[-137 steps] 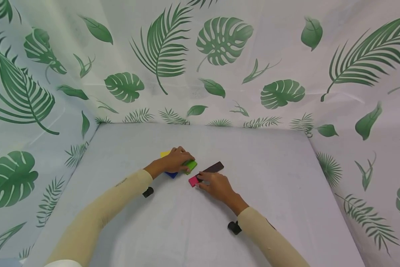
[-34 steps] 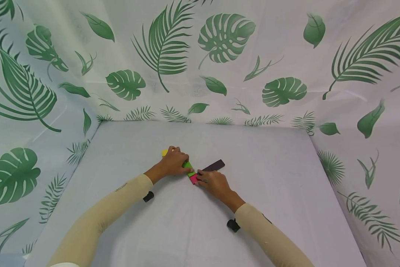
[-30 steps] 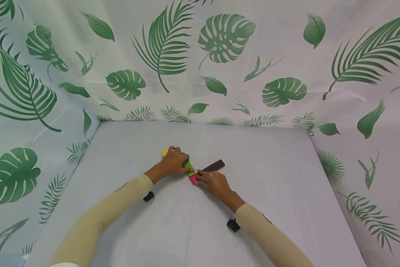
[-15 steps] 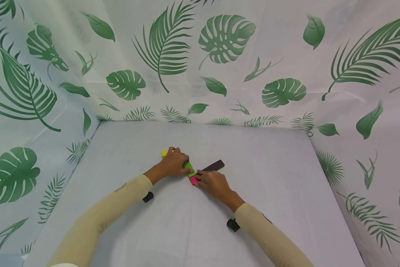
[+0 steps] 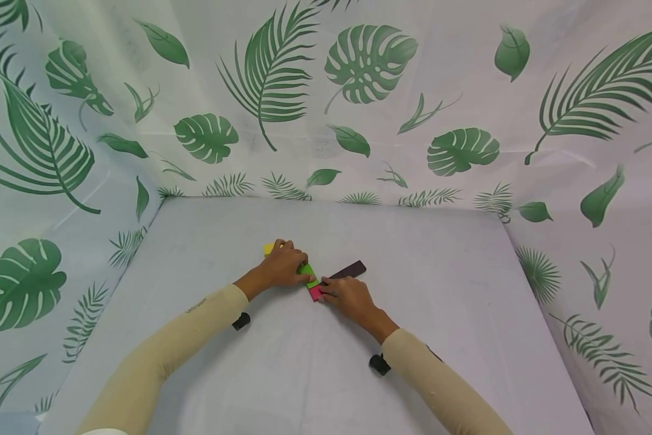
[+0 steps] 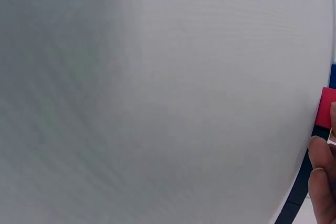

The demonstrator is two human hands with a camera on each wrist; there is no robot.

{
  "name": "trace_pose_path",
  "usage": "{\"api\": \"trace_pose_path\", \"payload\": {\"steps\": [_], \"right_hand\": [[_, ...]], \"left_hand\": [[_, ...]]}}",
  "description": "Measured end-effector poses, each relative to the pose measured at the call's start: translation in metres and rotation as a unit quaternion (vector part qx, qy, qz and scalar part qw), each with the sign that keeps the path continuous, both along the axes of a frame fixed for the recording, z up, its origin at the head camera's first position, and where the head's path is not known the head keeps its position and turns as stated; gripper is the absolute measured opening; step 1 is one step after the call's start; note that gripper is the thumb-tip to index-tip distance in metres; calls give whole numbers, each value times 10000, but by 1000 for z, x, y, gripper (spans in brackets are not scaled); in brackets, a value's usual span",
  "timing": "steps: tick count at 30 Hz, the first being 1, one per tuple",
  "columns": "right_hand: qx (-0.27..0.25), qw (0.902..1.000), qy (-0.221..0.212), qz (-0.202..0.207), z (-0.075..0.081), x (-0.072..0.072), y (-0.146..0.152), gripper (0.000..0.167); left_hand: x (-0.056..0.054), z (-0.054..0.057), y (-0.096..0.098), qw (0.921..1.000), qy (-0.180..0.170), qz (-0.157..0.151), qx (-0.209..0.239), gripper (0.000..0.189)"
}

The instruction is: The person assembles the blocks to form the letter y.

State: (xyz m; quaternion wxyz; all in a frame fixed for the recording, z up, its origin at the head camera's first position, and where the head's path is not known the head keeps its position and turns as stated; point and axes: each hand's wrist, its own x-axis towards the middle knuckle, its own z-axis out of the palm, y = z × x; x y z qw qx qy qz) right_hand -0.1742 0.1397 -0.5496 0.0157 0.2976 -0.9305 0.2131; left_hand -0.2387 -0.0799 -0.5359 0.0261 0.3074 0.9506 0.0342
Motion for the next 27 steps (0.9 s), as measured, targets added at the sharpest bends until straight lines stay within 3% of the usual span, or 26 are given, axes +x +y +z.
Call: {"api": "trace_pose_path", "payload": {"steps": [8,27], "right_hand": [[-33,9998,-177,45,1,0,1,31],[-59,9999,-116,55,0,-1,3,31]], "left_hand": [[1,0,-1,10000,-5,-2,32,51],[2,0,-1,10000,34,29,4,53]]}}
